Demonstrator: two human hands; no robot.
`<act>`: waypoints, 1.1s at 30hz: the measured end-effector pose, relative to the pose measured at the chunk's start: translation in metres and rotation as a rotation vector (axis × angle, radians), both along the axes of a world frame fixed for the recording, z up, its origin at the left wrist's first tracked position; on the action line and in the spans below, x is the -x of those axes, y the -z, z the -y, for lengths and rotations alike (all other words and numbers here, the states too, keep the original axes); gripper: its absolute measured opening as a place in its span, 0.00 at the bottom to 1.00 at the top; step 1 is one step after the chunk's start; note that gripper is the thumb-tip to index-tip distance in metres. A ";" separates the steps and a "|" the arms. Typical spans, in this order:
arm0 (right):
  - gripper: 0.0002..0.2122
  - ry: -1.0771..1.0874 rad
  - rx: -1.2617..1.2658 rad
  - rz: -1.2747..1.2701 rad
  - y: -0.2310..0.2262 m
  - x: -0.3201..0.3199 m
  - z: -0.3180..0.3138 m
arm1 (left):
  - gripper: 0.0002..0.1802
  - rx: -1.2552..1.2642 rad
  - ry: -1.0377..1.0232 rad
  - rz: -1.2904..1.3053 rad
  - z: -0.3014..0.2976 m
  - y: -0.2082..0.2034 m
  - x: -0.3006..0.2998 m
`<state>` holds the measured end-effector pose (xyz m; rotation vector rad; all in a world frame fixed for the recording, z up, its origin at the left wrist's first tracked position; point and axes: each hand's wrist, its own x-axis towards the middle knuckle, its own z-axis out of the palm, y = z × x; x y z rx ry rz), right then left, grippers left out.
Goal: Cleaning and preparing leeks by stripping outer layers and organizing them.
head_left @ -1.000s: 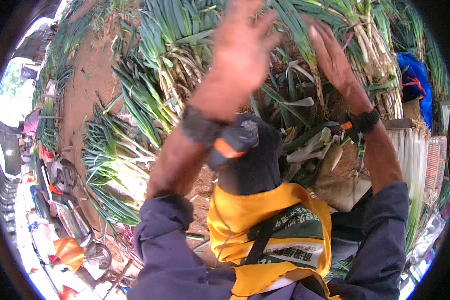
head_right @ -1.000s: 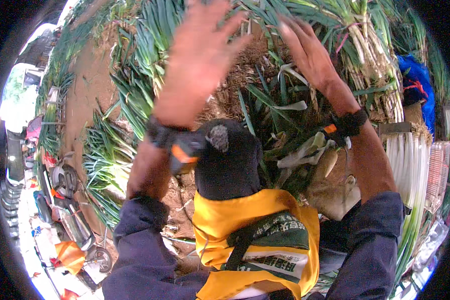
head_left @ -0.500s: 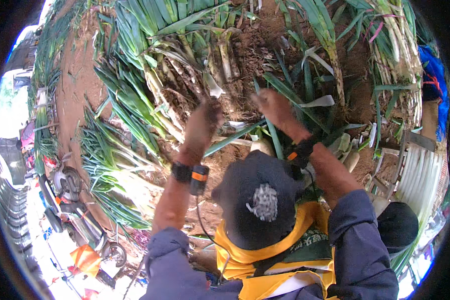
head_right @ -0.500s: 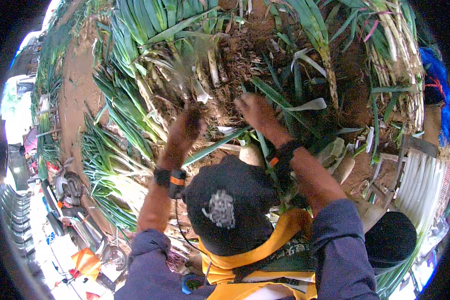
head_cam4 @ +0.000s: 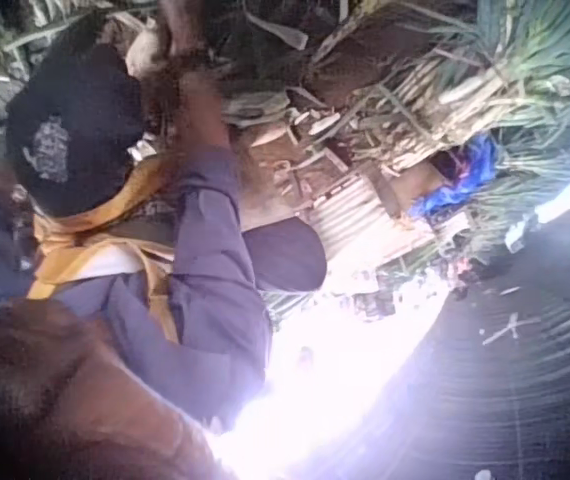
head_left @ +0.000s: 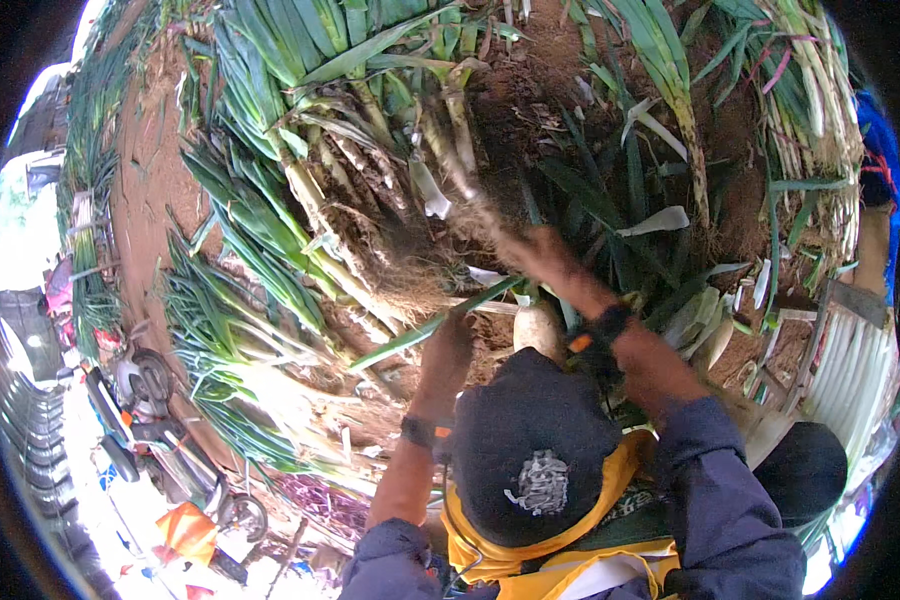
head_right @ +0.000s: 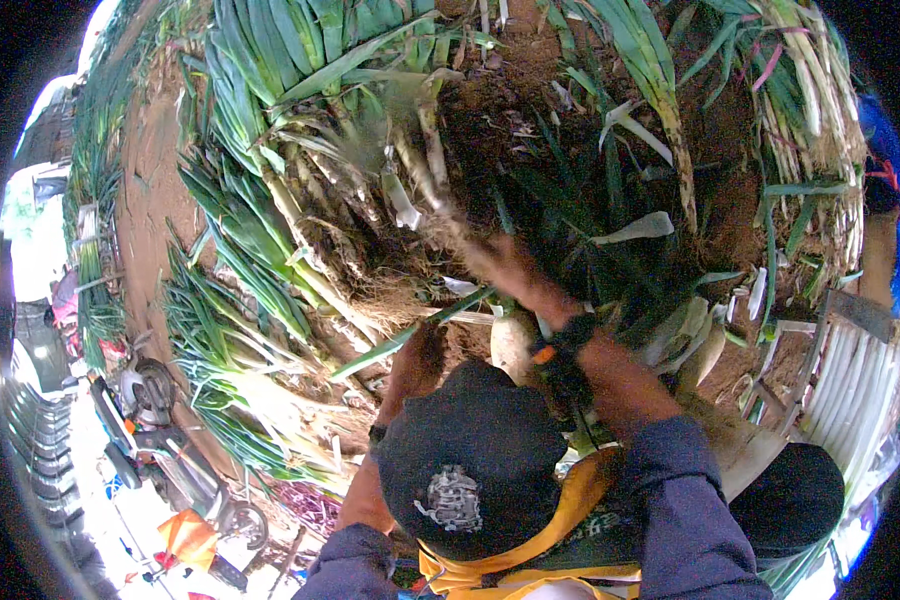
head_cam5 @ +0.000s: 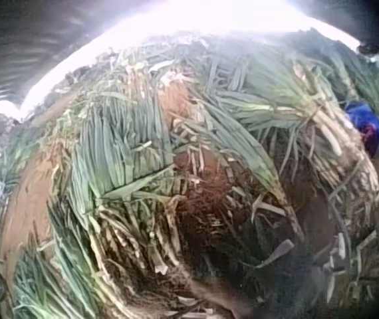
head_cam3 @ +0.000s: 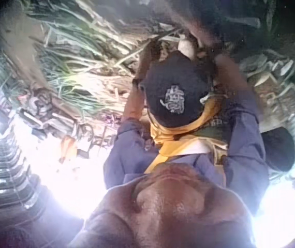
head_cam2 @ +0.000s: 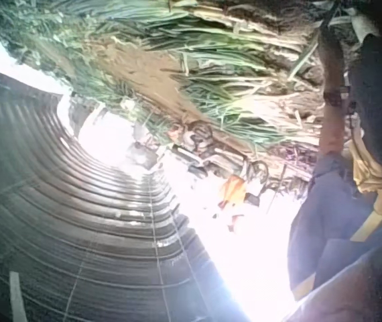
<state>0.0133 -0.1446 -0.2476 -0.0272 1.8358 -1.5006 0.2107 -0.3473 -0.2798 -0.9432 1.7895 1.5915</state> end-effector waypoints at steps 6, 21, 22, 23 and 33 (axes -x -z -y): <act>0.15 0.145 0.128 -0.375 -0.147 0.070 -0.052 | 0.17 -0.280 -0.223 -0.308 0.025 0.048 -0.021; 0.18 -0.381 -0.196 -0.466 -0.040 -0.035 0.005 | 0.22 -0.473 -0.334 -0.341 -0.029 -0.045 0.086; 0.19 -0.433 -0.224 -0.615 -0.021 -0.034 -0.009 | 0.22 -0.019 0.131 -0.461 -0.040 -0.068 0.105; 0.19 -0.441 -0.205 -0.616 -0.027 -0.033 -0.008 | 0.22 -0.002 0.123 -0.456 -0.039 -0.075 0.107; 0.25 -0.543 -0.296 -0.711 0.021 0.038 0.039 | 0.34 -0.343 -0.097 -0.429 -0.062 -0.062 0.110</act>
